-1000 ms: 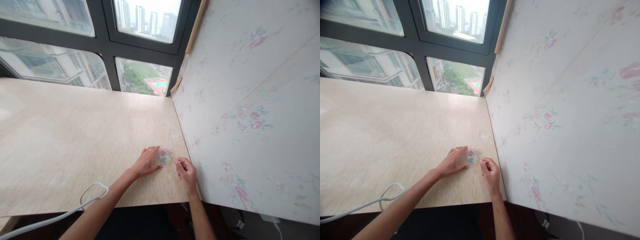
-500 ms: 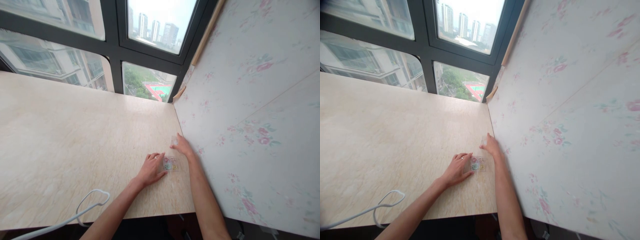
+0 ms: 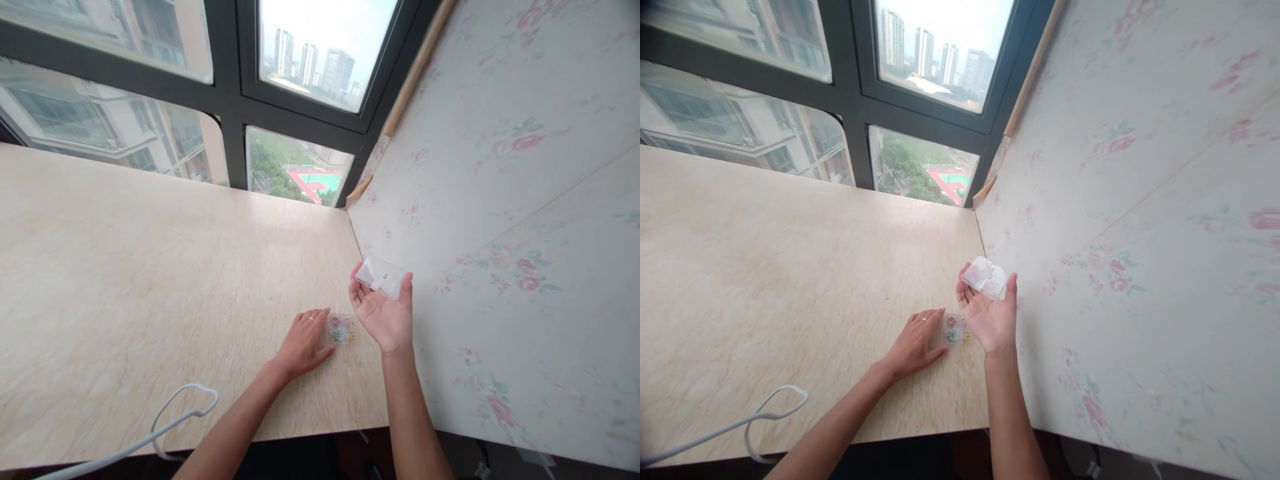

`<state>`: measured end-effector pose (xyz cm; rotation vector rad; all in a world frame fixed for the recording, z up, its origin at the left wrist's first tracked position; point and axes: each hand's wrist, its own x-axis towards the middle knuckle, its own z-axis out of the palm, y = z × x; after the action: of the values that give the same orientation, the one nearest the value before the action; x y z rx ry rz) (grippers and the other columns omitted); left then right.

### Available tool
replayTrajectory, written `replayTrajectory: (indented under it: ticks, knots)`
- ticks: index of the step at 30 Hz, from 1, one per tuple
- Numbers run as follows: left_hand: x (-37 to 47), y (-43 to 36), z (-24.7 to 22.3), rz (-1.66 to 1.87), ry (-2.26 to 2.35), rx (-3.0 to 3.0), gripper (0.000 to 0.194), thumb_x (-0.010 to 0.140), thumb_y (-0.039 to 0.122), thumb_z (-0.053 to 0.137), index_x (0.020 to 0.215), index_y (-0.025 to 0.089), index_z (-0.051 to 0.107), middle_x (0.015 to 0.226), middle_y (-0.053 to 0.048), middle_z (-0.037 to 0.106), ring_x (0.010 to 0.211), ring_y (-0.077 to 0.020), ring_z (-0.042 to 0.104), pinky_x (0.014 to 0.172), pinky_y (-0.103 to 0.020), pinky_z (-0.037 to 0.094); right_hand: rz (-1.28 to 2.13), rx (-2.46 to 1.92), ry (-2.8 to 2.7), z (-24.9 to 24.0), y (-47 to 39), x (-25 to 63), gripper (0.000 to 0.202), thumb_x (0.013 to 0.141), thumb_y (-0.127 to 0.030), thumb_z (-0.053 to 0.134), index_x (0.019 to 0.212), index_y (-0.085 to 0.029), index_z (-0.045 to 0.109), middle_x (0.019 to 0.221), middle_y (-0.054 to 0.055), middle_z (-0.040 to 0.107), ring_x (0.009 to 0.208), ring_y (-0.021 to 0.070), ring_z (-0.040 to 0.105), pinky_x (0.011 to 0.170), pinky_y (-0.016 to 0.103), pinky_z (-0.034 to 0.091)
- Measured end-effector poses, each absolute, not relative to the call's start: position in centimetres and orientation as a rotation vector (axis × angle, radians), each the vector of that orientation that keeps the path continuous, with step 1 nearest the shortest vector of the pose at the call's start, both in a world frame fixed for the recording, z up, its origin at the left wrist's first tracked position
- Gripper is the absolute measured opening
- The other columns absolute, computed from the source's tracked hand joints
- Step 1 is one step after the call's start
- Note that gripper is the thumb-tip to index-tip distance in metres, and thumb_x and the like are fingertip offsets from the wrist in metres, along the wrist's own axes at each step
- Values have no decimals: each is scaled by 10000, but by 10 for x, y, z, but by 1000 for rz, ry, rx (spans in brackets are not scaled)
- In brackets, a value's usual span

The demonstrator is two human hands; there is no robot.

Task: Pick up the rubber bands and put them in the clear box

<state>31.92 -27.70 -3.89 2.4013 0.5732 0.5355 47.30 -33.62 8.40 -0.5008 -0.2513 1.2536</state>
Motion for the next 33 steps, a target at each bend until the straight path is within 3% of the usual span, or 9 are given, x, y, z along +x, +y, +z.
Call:
replayTrajectory:
  ticks: [3,7,13,19,23,26,28,30,33]
  knots:
    - [312,-280,-41,584,598,2314,756,795,405,631,1414,177,262,1386,-186,451,1276,-316,429,1038,-512,368,1280,-565,-234,91,-348,463,545,872,-645,464,1160,-199,584,1209,65,628,1214,169,514,1011,323,443]
    - [301,-285,-27,723,635,2167,762,822,441,610,1429,206,213,1434,-180,388,1326,-317,374,1055,-549,353,1326,-914,-384,82,-359,461,693,859,-745,316,1107,-178,629,1264,116,600,1199,245,531,966,408,461]
    - [288,-284,30,1003,558,2063,716,822,414,635,1421,248,280,1435,-143,409,1290,-289,430,1036,-497,403,1469,-1062,-399,66,-370,456,739,868,-747,280,1102,-149,644,1162,156,657,949,255,661,828,412,507]
    - [294,-280,45,850,401,2168,780,778,439,690,1426,268,291,1365,-108,513,1221,-265,513,994,-452,452,1571,-978,-352,60,-375,448,735,879,-733,290,1061,-130,667,1016,153,707,823,226,686,796,365,509]
    - [300,-283,37,844,404,2227,685,787,422,676,1377,248,374,1278,-95,589,1157,-251,564,962,-432,471,1398,-1136,-446,48,-381,449,754,883,-738,250,1086,-128,646,1071,179,687,926,287,678,786,421,524]
    - [304,-283,34,830,438,2312,664,803,453,641,1376,234,386,1282,-103,588,1155,-262,564,956,-439,464,849,-1362,-636,38,-394,456,633,910,-665,347,1265,-180,547,1262,157,601,1117,295,595,902,455,488]
    - [308,-280,32,765,440,2349,658,805,476,625,1373,238,393,1294,-102,582,1154,-268,563,958,-446,455,542,-1504,-900,32,-406,465,588,906,-583,474,1389,-252,431,1429,112,454,1256,286,479,1007,469,417]
    - [314,-276,29,691,411,2366,659,796,495,626,1365,248,405,1298,-93,582,1148,-271,565,963,-451,444,441,-1630,-1162,25,-416,474,649,885,-509,568,1455,-321,323,1518,61,321,1342,281,368,1063,483,362]
    - [325,-269,19,615,362,2391,673,774,505,645,1355,249,420,1310,-86,577,1155,-270,557,978,-447,427,476,-1765,-1356,10,-426,487,708,887,-453,595,1487,-368,229,1543,21,269,1386,267,290,1109,504,299]
